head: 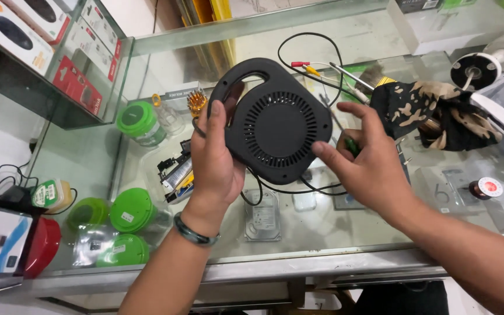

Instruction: Unscrewing the base of a small electronic device, adjusting the internal cable spool, and screwing the base back on to complete the repair.

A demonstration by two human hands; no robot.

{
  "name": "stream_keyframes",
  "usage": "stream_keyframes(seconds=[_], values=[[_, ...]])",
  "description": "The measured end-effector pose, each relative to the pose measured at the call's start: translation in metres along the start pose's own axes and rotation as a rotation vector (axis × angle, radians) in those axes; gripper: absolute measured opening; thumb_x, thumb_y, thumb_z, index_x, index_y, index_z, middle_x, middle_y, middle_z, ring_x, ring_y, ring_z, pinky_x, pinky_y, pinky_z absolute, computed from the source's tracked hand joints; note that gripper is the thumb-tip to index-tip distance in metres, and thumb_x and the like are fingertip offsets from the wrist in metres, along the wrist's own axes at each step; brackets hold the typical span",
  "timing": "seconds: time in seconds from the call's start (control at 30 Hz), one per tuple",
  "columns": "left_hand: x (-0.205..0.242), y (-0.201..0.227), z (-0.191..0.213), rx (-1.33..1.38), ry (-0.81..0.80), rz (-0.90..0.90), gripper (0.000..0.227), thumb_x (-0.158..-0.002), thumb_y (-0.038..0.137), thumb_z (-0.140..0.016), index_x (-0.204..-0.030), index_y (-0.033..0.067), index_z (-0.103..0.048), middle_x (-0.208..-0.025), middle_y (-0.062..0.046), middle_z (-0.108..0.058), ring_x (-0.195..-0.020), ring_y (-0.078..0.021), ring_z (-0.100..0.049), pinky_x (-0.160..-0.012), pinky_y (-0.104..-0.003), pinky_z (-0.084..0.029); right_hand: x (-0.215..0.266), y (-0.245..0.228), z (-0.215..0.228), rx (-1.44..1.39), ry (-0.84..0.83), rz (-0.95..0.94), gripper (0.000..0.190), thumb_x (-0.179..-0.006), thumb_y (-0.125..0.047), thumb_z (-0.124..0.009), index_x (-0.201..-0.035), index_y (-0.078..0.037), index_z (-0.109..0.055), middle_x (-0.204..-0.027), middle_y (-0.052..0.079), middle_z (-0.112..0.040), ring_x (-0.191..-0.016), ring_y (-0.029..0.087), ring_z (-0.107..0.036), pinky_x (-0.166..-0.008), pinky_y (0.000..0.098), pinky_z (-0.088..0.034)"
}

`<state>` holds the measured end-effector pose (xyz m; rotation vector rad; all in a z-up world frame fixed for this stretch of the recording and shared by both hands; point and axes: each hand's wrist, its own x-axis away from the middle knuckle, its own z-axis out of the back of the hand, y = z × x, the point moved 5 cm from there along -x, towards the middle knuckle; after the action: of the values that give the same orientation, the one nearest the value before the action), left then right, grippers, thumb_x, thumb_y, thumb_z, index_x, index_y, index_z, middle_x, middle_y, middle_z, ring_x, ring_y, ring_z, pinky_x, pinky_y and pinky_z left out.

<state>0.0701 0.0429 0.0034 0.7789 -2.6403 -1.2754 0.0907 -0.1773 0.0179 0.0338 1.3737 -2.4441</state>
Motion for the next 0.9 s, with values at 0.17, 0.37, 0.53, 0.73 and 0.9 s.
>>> stream_keyframes(seconds=[0.17,0.37,0.53,0.73,0.9], values=[[0.009,-0.005,-0.011,0.13,-0.372,0.1,0.055,-0.102,0.03,-0.063,-0.145,-0.0019,-0.052,-0.148,-0.021,-0.056,-0.139,-0.0322,-0.055,-0.118,-0.047,-0.048,-0.014,0.06,-0.032,-0.847,-0.307,-0.372,0.038,-0.099,-0.033,-0.064,-0.079,-0.013,-0.038,-0.066,-0.003,-0.021,-0.051,0.009,-0.018,-0.045,0.0272,-0.012],[0.031,-0.007,-0.033,0.147,-0.615,-0.002,0.068,-0.087,-0.002,-0.073,-0.15,0.0031,-0.048,-0.148,-0.029,-0.053,-0.129,-0.0401,-0.061,-0.109,-0.056,-0.056,-0.007,0.052,-0.032,-1.038,-0.186,-0.323,0.035,-0.109,-0.034,-0.052,-0.097,-0.001,-0.058,-0.066,-0.006,-0.02,-0.045,0.004,-0.021,-0.041,0.0222,-0.021],[0.02,-0.081,0.011,0.019,-0.664,0.03,0.066,-0.087,-0.003,-0.072,-0.149,0.0068,-0.053,-0.145,-0.021,-0.059,-0.129,-0.0322,-0.061,-0.109,-0.051,-0.053,-0.009,0.047,-0.027,-0.92,-0.167,-0.282,0.032,-0.111,-0.032,-0.044,-0.107,-0.002,-0.056,-0.068,-0.005,-0.022,-0.049,0.006,-0.023,-0.042,0.0224,-0.02],[0.011,-0.047,0.002,0.132,-0.541,-0.045,0.062,-0.09,-0.006,-0.068,-0.149,0.0027,-0.051,-0.139,-0.022,-0.063,-0.127,-0.0395,-0.061,-0.108,-0.061,-0.052,-0.006,0.022,0.024,-0.225,0.107,0.357,0.035,-0.1,0.001,-0.05,-0.133,0.007,-0.042,-0.083,0.013,-0.059,-0.064,0.022,-0.053,-0.06,0.0329,-0.041],[0.011,-0.029,0.001,0.154,-0.503,-0.003,0.048,-0.101,-0.003,-0.063,-0.146,0.0032,-0.052,-0.144,-0.018,-0.058,-0.136,-0.035,-0.055,-0.118,-0.055,-0.048,0.02,-0.021,0.027,0.156,0.128,0.836,0.025,-0.102,0.0,-0.064,-0.126,0.003,-0.069,-0.093,0.015,-0.07,-0.077,0.023,-0.067,-0.071,0.0314,-0.054]])
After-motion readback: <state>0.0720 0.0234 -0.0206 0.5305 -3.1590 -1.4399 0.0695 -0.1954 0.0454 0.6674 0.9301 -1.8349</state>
